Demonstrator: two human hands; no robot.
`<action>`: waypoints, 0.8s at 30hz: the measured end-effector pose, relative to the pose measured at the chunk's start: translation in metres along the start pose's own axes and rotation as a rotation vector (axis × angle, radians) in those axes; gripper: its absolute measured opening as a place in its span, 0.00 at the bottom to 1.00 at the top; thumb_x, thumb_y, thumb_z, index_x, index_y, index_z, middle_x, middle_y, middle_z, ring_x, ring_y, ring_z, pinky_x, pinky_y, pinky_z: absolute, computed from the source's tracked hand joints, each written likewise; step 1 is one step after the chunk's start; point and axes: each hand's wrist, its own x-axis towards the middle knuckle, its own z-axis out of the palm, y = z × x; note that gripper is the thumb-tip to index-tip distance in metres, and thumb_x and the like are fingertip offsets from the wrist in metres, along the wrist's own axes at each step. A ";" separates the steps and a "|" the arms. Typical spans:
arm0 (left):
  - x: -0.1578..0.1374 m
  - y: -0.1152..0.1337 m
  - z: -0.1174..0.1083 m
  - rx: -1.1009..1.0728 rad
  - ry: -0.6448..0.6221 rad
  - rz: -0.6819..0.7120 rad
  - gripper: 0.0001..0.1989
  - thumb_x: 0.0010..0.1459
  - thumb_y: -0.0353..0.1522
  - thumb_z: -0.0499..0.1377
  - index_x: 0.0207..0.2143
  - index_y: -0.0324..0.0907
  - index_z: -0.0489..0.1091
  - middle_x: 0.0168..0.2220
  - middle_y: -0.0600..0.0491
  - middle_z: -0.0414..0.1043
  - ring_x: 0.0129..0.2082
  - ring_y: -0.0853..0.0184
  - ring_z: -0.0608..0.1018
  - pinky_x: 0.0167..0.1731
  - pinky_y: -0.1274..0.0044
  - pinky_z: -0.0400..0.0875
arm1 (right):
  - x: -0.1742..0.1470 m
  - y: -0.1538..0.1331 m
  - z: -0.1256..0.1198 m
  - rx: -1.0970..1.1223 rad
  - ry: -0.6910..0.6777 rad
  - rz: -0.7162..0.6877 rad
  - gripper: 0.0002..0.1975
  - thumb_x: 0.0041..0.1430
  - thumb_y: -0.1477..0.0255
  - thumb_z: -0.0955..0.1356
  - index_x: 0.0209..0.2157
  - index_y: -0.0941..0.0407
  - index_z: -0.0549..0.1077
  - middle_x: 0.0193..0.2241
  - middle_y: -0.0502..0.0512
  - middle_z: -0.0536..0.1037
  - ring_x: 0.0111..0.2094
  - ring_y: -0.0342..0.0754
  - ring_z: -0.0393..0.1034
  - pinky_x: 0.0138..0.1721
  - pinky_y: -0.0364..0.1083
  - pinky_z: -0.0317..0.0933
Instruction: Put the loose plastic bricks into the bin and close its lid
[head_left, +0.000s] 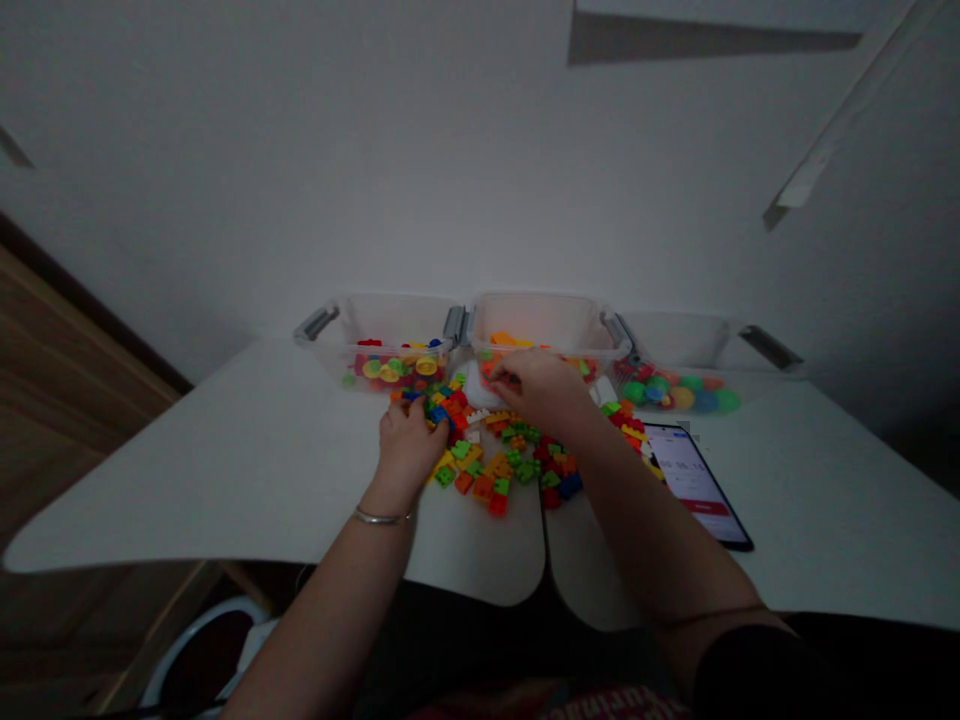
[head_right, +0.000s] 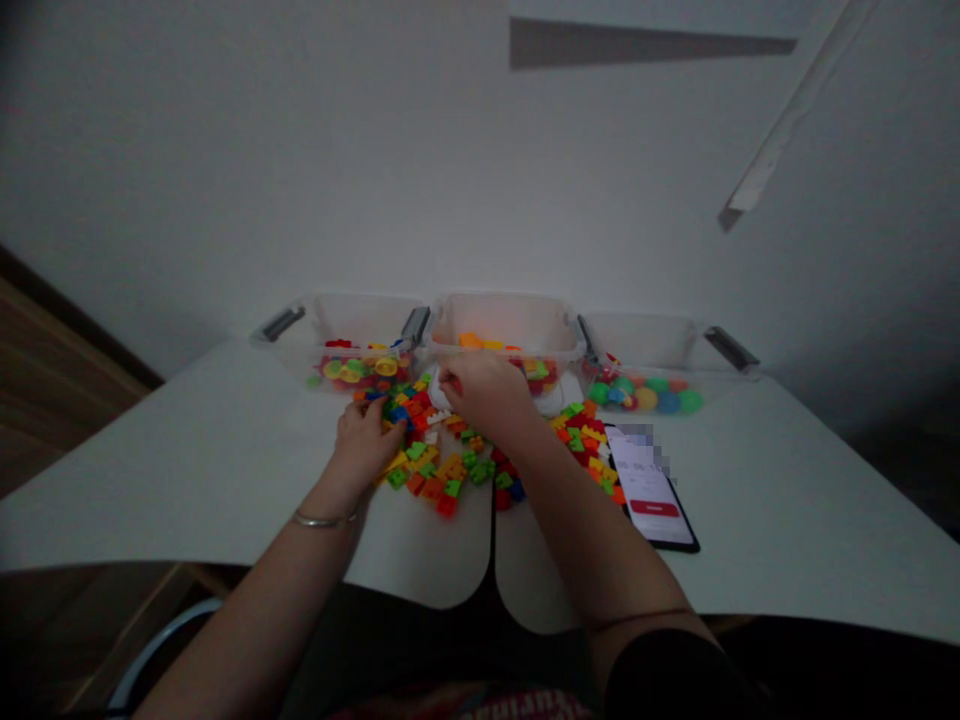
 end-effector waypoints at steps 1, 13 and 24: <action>0.000 0.000 -0.001 -0.004 -0.009 -0.004 0.31 0.60 0.40 0.55 0.61 0.34 0.66 0.56 0.36 0.65 0.57 0.47 0.70 0.60 0.60 0.63 | 0.000 -0.002 0.003 -0.008 -0.032 -0.006 0.11 0.65 0.69 0.64 0.40 0.55 0.78 0.42 0.56 0.82 0.47 0.51 0.72 0.49 0.47 0.60; 0.000 0.000 -0.001 -0.002 0.131 0.181 0.25 0.59 0.37 0.57 0.56 0.36 0.72 0.61 0.38 0.64 0.62 0.46 0.66 0.63 0.59 0.60 | 0.004 -0.006 0.041 -0.177 -0.276 -0.009 0.14 0.64 0.69 0.65 0.47 0.55 0.79 0.47 0.59 0.80 0.50 0.53 0.72 0.48 0.48 0.65; -0.005 0.004 -0.005 0.074 0.068 0.188 0.26 0.60 0.38 0.57 0.58 0.36 0.70 0.58 0.36 0.70 0.59 0.47 0.70 0.60 0.58 0.62 | 0.003 -0.005 0.065 -0.217 -0.262 -0.051 0.13 0.63 0.69 0.66 0.44 0.58 0.80 0.45 0.61 0.78 0.48 0.55 0.71 0.47 0.49 0.65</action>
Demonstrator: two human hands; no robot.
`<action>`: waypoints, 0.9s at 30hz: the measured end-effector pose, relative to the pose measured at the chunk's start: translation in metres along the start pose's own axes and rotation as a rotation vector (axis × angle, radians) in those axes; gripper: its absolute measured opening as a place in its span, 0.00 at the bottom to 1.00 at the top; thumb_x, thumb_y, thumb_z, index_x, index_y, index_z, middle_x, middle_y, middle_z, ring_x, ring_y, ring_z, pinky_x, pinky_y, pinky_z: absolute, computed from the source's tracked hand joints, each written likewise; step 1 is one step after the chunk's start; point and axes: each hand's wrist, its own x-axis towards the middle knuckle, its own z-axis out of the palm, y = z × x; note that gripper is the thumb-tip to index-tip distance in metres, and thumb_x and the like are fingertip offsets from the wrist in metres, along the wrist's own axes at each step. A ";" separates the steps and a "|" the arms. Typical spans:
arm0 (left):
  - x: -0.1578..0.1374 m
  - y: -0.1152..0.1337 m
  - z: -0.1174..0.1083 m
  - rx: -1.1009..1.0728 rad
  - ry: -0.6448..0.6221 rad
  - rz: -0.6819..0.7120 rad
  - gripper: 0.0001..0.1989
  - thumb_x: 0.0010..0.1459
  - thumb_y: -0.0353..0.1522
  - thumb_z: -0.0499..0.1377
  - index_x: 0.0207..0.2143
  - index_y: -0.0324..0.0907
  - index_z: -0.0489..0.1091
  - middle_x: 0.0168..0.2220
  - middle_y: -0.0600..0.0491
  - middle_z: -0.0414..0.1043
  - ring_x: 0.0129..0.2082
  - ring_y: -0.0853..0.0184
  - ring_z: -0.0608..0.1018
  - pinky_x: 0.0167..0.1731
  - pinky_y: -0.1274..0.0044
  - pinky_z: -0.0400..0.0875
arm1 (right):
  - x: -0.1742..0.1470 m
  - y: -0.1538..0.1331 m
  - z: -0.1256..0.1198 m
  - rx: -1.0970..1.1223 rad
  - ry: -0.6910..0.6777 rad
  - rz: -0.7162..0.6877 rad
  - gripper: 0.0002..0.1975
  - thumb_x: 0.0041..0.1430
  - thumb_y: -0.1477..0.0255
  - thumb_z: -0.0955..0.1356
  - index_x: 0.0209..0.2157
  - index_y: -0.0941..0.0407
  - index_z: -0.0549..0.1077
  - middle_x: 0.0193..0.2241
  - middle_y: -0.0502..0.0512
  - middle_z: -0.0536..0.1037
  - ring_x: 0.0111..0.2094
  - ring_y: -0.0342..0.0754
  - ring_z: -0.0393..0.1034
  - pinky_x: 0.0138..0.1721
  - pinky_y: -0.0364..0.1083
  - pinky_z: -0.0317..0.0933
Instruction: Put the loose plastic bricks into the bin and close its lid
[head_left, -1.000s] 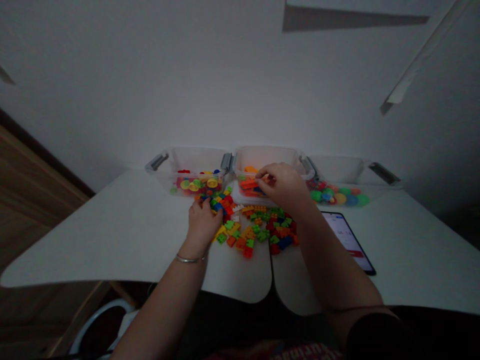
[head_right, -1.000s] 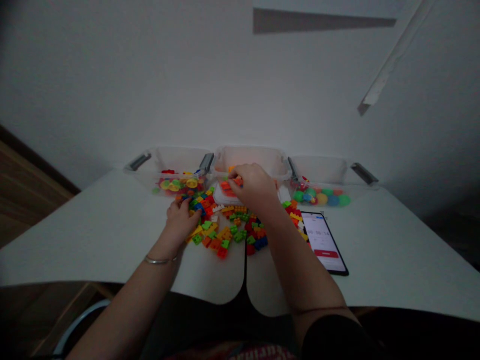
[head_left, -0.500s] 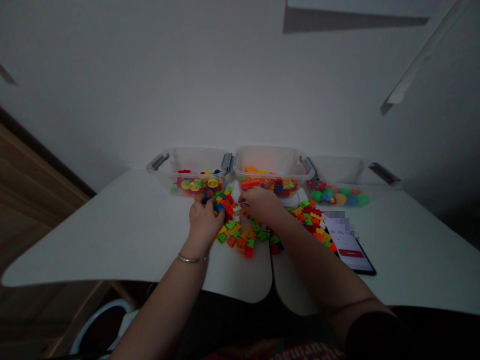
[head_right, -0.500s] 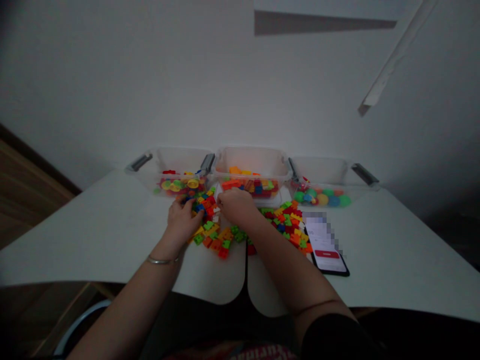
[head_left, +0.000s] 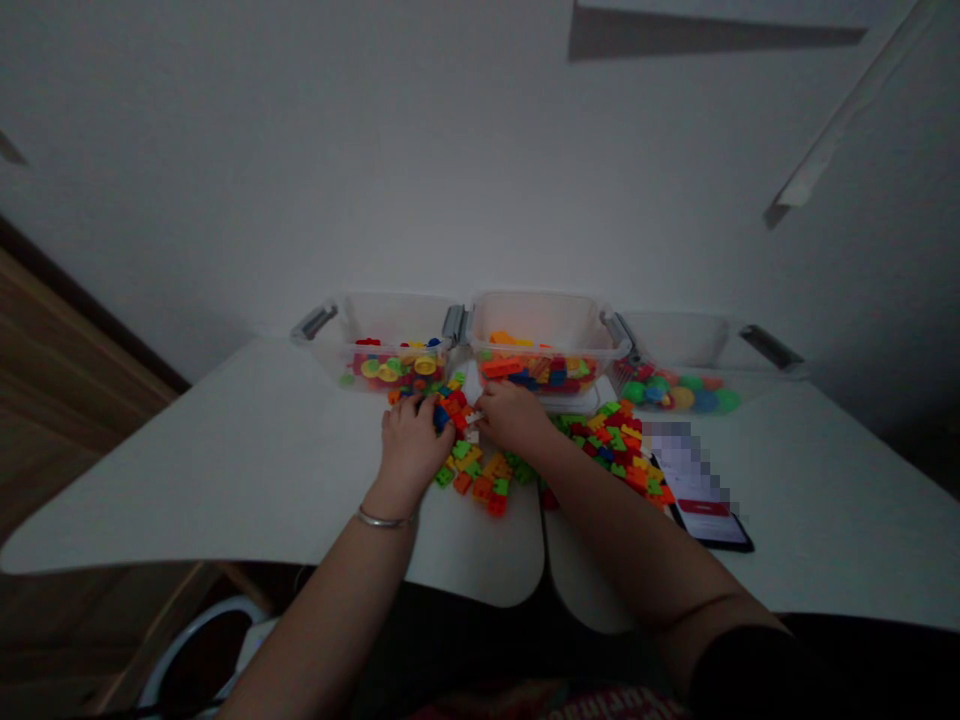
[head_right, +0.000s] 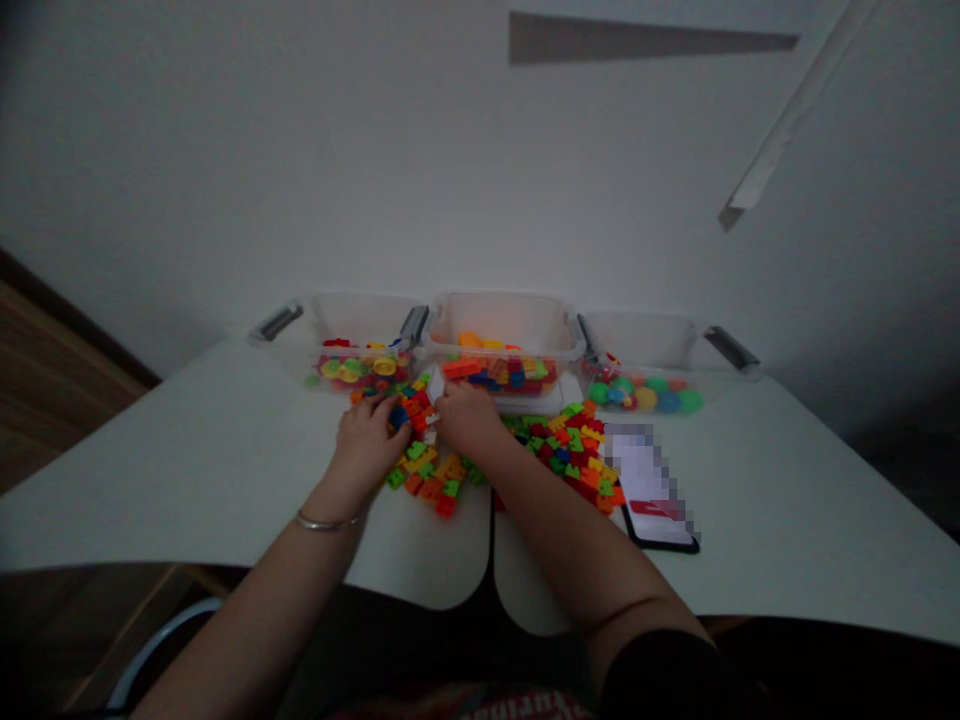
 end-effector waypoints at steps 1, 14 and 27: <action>0.000 0.000 0.000 0.005 -0.009 0.000 0.25 0.60 0.38 0.57 0.58 0.36 0.71 0.58 0.37 0.69 0.59 0.47 0.70 0.61 0.58 0.62 | 0.000 0.000 0.001 0.009 0.006 0.005 0.13 0.63 0.68 0.67 0.44 0.58 0.80 0.45 0.61 0.78 0.49 0.55 0.70 0.47 0.49 0.65; 0.000 0.000 0.000 0.018 -0.037 -0.005 0.25 0.61 0.38 0.56 0.57 0.37 0.72 0.59 0.37 0.69 0.60 0.47 0.69 0.61 0.58 0.61 | 0.001 0.003 0.002 0.067 -0.005 0.025 0.15 0.62 0.65 0.69 0.45 0.59 0.80 0.46 0.62 0.78 0.50 0.56 0.70 0.50 0.50 0.63; -0.001 0.002 -0.002 0.004 -0.043 -0.025 0.24 0.61 0.38 0.56 0.58 0.37 0.71 0.59 0.36 0.68 0.61 0.47 0.69 0.62 0.56 0.60 | -0.002 0.004 -0.013 0.092 0.024 0.019 0.12 0.61 0.66 0.70 0.45 0.55 0.76 0.43 0.58 0.81 0.46 0.54 0.74 0.43 0.47 0.64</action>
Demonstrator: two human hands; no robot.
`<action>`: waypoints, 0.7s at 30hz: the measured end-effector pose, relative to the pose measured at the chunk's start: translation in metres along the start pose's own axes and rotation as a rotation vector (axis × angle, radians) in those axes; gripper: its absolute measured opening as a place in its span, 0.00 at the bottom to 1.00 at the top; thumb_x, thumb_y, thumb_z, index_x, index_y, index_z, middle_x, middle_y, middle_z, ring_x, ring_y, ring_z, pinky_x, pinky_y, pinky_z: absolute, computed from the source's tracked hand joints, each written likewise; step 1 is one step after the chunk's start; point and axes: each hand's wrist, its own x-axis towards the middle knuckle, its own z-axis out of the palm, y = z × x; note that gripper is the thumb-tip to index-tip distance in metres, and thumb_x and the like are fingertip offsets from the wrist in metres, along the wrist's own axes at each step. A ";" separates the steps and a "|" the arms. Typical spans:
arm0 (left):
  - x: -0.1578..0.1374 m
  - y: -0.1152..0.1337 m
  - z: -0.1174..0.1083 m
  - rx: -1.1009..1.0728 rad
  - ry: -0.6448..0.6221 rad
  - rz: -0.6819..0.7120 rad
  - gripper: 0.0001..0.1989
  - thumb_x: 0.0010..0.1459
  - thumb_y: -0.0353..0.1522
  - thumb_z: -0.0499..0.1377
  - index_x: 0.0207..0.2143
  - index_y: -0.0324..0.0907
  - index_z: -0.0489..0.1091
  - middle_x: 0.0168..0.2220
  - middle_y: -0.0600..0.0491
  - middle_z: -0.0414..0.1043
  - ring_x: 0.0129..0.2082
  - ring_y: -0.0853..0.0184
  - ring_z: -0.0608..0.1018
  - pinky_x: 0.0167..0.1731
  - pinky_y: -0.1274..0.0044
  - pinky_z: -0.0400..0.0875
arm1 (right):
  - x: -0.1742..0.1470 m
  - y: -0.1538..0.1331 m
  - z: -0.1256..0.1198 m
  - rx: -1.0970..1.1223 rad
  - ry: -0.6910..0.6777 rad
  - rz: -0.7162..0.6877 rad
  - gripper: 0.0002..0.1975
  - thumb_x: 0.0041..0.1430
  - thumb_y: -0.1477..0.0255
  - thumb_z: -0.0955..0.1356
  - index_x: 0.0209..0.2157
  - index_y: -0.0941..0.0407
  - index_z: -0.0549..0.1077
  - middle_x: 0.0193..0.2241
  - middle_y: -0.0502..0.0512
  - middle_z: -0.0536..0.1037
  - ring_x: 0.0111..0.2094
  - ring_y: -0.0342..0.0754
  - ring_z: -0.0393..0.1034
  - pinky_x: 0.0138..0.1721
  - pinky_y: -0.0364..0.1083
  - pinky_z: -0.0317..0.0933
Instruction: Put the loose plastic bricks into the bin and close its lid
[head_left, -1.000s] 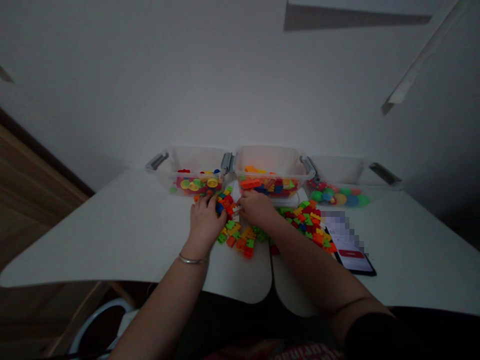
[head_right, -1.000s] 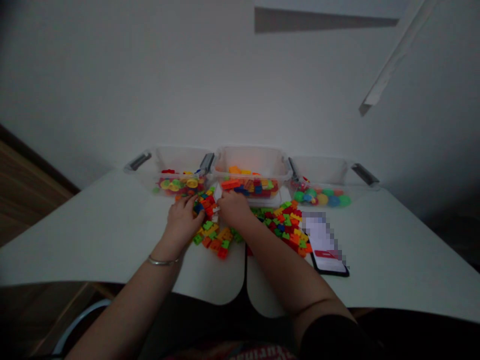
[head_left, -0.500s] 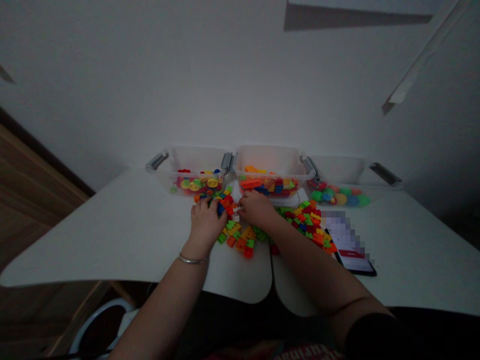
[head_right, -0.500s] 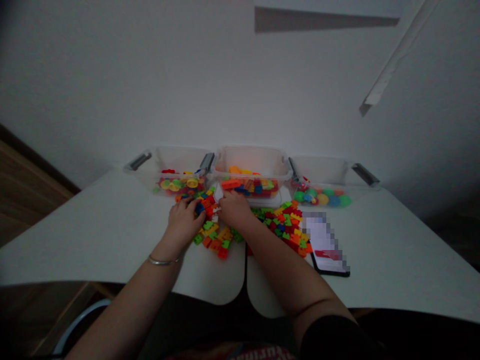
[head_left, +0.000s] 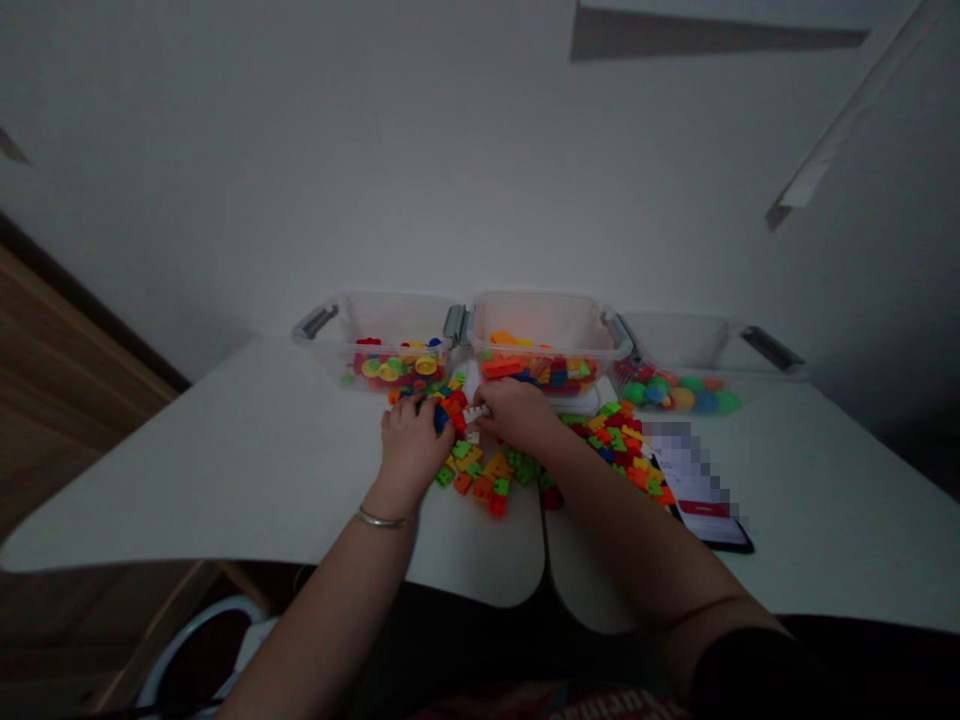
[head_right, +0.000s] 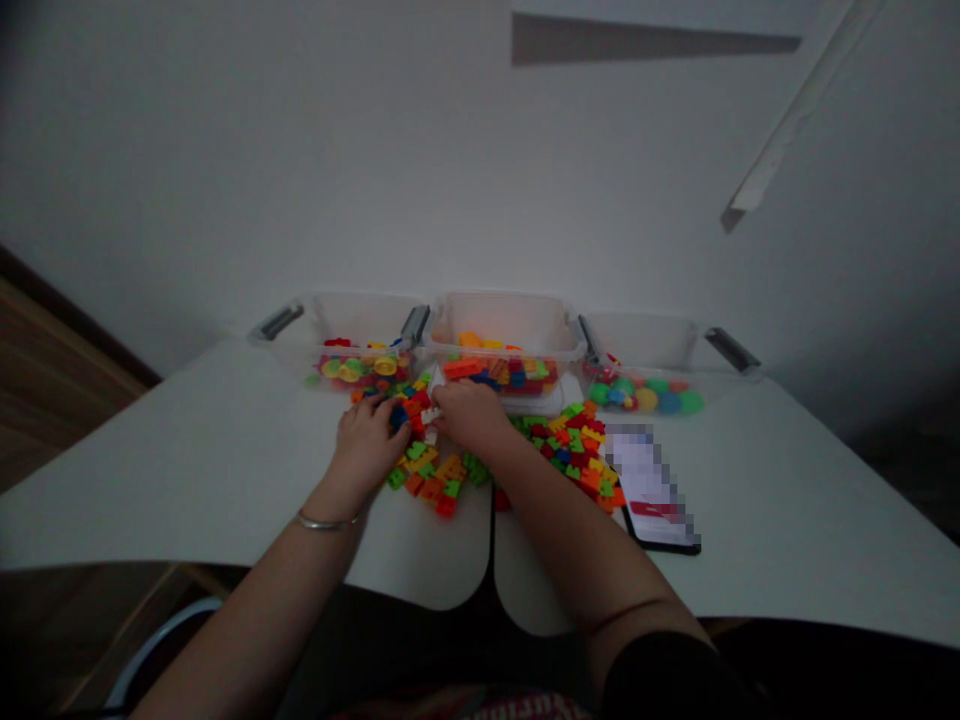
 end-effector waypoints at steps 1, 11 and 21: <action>0.000 0.000 0.000 -0.002 0.004 0.001 0.24 0.61 0.38 0.56 0.57 0.37 0.71 0.59 0.36 0.68 0.61 0.47 0.69 0.62 0.56 0.60 | -0.001 0.000 -0.002 0.014 0.015 0.004 0.12 0.61 0.66 0.70 0.44 0.55 0.76 0.42 0.58 0.81 0.45 0.54 0.74 0.42 0.47 0.64; 0.003 -0.006 0.010 -0.015 0.055 0.044 0.24 0.59 0.37 0.56 0.55 0.37 0.72 0.57 0.38 0.70 0.58 0.48 0.71 0.60 0.60 0.63 | -0.010 0.008 -0.043 0.526 0.384 -0.035 0.10 0.57 0.70 0.71 0.40 0.57 0.75 0.36 0.53 0.80 0.33 0.44 0.72 0.37 0.43 0.65; 0.004 -0.006 0.007 -0.058 0.055 0.099 0.22 0.61 0.36 0.54 0.54 0.37 0.73 0.56 0.39 0.71 0.57 0.51 0.72 0.59 0.61 0.64 | -0.023 0.060 -0.067 0.471 0.802 0.167 0.10 0.55 0.69 0.71 0.39 0.56 0.77 0.40 0.55 0.79 0.34 0.46 0.72 0.41 0.49 0.68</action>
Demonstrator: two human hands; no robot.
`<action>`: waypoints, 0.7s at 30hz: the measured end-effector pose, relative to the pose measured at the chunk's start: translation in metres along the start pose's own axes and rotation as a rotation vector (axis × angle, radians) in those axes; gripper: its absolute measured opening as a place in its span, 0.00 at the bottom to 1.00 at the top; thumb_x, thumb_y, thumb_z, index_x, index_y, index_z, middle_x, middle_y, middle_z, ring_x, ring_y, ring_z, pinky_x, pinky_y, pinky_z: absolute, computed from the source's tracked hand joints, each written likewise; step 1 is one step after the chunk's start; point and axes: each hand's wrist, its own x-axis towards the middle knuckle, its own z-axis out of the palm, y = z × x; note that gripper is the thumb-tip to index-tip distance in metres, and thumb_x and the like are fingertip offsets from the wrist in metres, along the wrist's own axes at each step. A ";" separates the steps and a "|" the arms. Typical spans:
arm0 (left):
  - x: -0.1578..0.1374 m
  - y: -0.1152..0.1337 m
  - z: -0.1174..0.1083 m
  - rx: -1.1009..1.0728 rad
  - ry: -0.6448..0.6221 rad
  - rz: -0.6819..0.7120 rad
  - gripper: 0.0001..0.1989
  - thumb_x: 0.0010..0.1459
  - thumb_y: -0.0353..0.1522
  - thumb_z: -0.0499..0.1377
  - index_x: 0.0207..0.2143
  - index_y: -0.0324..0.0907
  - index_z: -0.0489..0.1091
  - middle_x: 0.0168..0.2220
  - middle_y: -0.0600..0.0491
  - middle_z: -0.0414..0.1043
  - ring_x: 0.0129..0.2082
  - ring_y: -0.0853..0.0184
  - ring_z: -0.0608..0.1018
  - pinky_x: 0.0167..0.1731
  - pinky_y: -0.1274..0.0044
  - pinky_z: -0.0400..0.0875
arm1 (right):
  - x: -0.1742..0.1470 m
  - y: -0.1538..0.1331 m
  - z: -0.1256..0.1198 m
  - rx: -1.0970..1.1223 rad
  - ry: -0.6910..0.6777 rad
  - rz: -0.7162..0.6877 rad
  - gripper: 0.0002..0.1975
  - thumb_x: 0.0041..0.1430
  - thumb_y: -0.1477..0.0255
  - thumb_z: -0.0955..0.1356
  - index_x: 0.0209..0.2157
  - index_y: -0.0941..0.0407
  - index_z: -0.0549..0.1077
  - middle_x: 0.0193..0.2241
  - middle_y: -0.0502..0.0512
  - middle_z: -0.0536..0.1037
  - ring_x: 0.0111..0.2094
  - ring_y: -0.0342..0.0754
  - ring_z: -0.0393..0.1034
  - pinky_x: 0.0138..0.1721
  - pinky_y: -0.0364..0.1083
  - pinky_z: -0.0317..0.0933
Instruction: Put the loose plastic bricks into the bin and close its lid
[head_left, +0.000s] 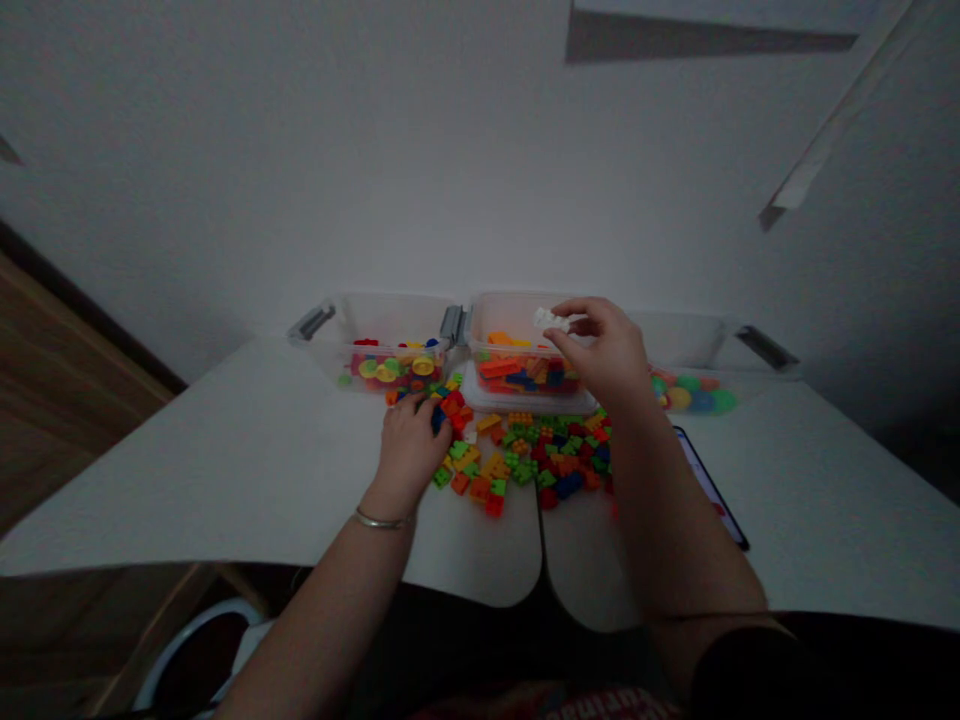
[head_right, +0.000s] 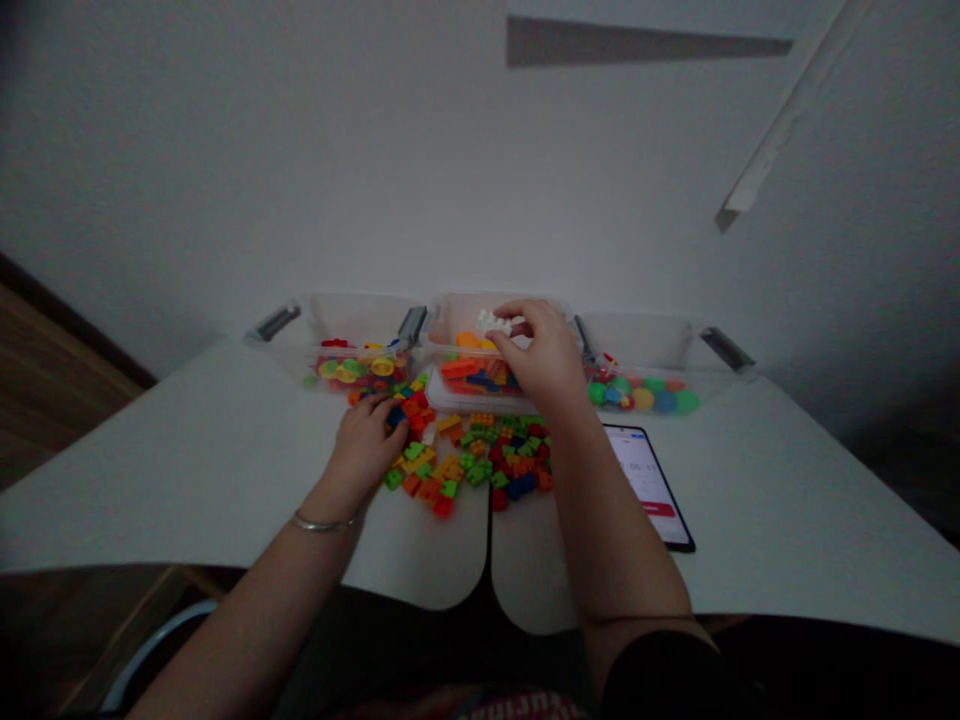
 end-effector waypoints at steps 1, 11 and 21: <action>0.000 0.000 0.000 -0.018 0.004 0.017 0.21 0.61 0.36 0.54 0.53 0.37 0.74 0.56 0.40 0.72 0.57 0.52 0.72 0.60 0.62 0.64 | 0.001 0.005 -0.001 -0.031 0.012 0.007 0.10 0.55 0.70 0.70 0.40 0.56 0.77 0.41 0.56 0.78 0.33 0.46 0.72 0.42 0.49 0.68; 0.003 0.002 -0.006 -0.068 0.015 0.077 0.19 0.61 0.34 0.54 0.50 0.40 0.76 0.52 0.45 0.77 0.57 0.53 0.73 0.60 0.61 0.63 | 0.003 0.031 0.006 -0.279 -0.094 0.195 0.12 0.57 0.69 0.69 0.42 0.56 0.79 0.37 0.58 0.81 0.34 0.52 0.74 0.43 0.53 0.67; 0.002 0.008 -0.013 -0.059 -0.034 0.057 0.19 0.61 0.34 0.53 0.51 0.40 0.76 0.50 0.45 0.79 0.57 0.53 0.74 0.60 0.62 0.65 | 0.001 0.023 0.010 -0.391 -0.155 0.215 0.13 0.61 0.68 0.64 0.37 0.55 0.81 0.37 0.59 0.82 0.37 0.54 0.75 0.46 0.53 0.67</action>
